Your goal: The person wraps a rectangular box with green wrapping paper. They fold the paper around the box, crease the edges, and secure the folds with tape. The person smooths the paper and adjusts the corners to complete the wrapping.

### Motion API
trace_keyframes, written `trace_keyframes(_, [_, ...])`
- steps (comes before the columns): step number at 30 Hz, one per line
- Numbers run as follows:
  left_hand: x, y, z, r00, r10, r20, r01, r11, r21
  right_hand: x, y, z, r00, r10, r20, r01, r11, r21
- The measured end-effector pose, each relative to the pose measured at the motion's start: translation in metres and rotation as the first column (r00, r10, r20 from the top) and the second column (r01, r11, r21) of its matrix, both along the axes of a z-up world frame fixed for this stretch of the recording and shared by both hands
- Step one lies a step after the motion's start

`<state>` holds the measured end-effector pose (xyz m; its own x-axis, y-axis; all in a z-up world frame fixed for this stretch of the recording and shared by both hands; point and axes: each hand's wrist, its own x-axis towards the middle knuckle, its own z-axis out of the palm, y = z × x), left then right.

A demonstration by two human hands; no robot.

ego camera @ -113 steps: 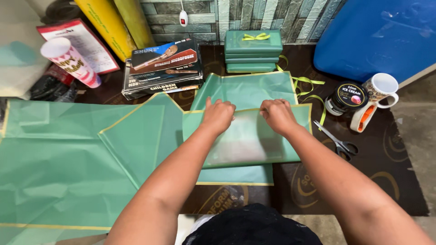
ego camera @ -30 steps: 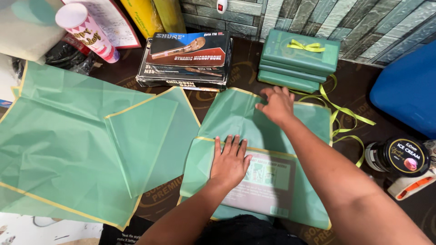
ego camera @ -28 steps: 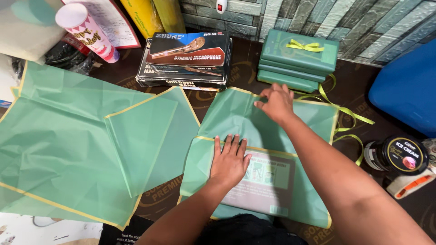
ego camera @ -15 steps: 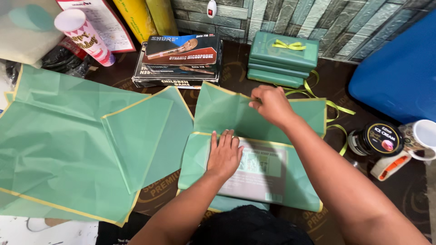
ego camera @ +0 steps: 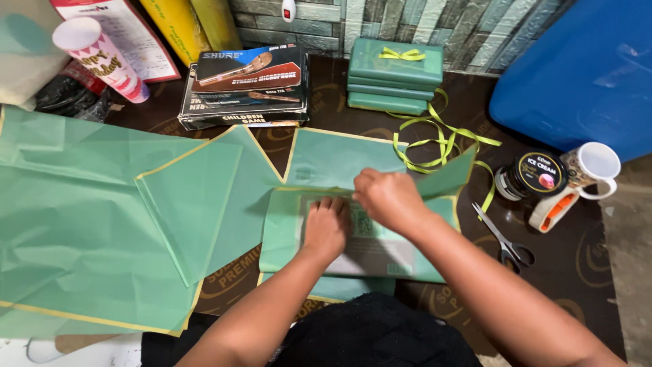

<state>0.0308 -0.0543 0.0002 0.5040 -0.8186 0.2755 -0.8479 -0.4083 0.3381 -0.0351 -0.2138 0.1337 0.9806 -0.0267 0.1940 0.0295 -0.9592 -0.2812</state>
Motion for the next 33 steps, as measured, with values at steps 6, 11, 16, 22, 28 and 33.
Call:
trace_keyframes(6, [-0.024, 0.027, 0.024, 0.986, 0.016, -0.166, -0.006, 0.998, 0.061, -0.033, 0.031, -0.020, 0.999, 0.047, 0.000, -0.047, 0.998, 0.043])
trace_keyframes(11, [-0.038, 0.043, 0.031, 0.958, 0.076, -0.275, -0.040, 0.990, 0.137, -0.056, 0.051, -0.052, 0.997, 0.057, 0.059, -0.066, 0.986, 0.155])
trace_keyframes(16, [-0.032, 0.052, 0.031, 0.954, 0.057, -0.293, 0.015, 0.972, 0.236, -0.076, 0.066, -0.092, 0.978, 0.011, 0.208, -0.062, 0.969, 0.238])
trace_keyframes(22, [-0.027, 0.078, 0.025, 0.929, -0.005, -0.371, 0.076, 0.981, 0.178, -0.087, 0.077, -0.123, 0.976, -0.053, 0.211, 0.005, 0.975, 0.223])
trace_keyframes(28, [-0.029, 0.109, 0.017, 0.929, 0.271, -0.252, -0.329, 0.915, -0.232, -0.092, 0.084, -0.127, 0.972, -0.064, 0.226, 0.032, 0.989, 0.142])
trace_keyframes(33, [-0.049, 0.116, 0.033, 0.981, 0.115, 0.159, -0.047, 0.925, -0.378, -0.093, 0.083, -0.124, 0.961, -0.022, 0.275, -0.013, 0.992, 0.126])
